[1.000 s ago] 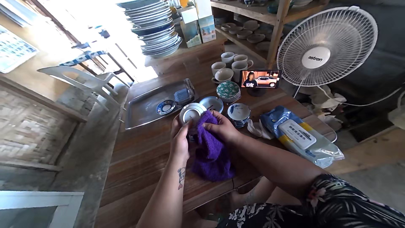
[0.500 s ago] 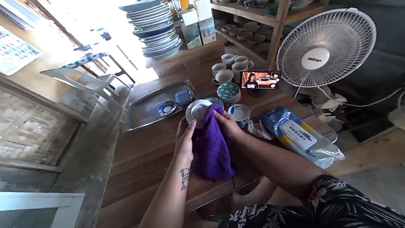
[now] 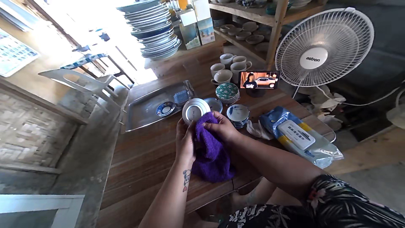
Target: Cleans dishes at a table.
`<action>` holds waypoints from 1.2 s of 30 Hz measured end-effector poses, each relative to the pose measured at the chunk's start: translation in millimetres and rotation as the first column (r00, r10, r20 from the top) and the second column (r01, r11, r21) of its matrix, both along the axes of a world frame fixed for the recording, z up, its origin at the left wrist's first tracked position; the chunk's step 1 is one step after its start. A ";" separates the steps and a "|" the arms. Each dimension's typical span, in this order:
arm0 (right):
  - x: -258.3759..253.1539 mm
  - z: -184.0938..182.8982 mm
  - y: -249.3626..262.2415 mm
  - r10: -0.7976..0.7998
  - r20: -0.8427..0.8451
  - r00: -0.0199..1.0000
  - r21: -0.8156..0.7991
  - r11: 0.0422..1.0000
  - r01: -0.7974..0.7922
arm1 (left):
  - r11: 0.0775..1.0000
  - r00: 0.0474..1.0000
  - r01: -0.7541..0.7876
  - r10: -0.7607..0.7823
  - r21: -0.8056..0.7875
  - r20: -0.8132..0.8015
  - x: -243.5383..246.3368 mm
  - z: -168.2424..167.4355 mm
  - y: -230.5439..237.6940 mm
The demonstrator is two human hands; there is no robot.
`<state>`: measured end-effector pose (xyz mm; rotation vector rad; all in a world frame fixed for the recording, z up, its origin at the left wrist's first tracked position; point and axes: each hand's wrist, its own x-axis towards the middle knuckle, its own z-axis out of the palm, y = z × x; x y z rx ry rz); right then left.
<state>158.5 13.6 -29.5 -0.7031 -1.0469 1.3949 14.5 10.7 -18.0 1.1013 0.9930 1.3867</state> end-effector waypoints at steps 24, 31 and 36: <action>4.4 6.7 -2.2 -0.073 -0.068 0.995 0.020 0.997 0.075 | 0.934 0.956 0.245 -0.189 0.259 -0.225 -39.9 12.0 15.9; 8.3 4.0 0.2 0.021 0.003 1.000 0.019 1.000 -0.021 | 0.892 0.891 0.396 -0.316 0.218 -0.325 -48.5 11.9 15.3; 10.9 6.7 0.9 0.045 0.034 0.998 -0.011 0.999 -0.044 | 0.895 0.889 0.402 -0.330 0.195 -0.319 -46.1 11.8 12.5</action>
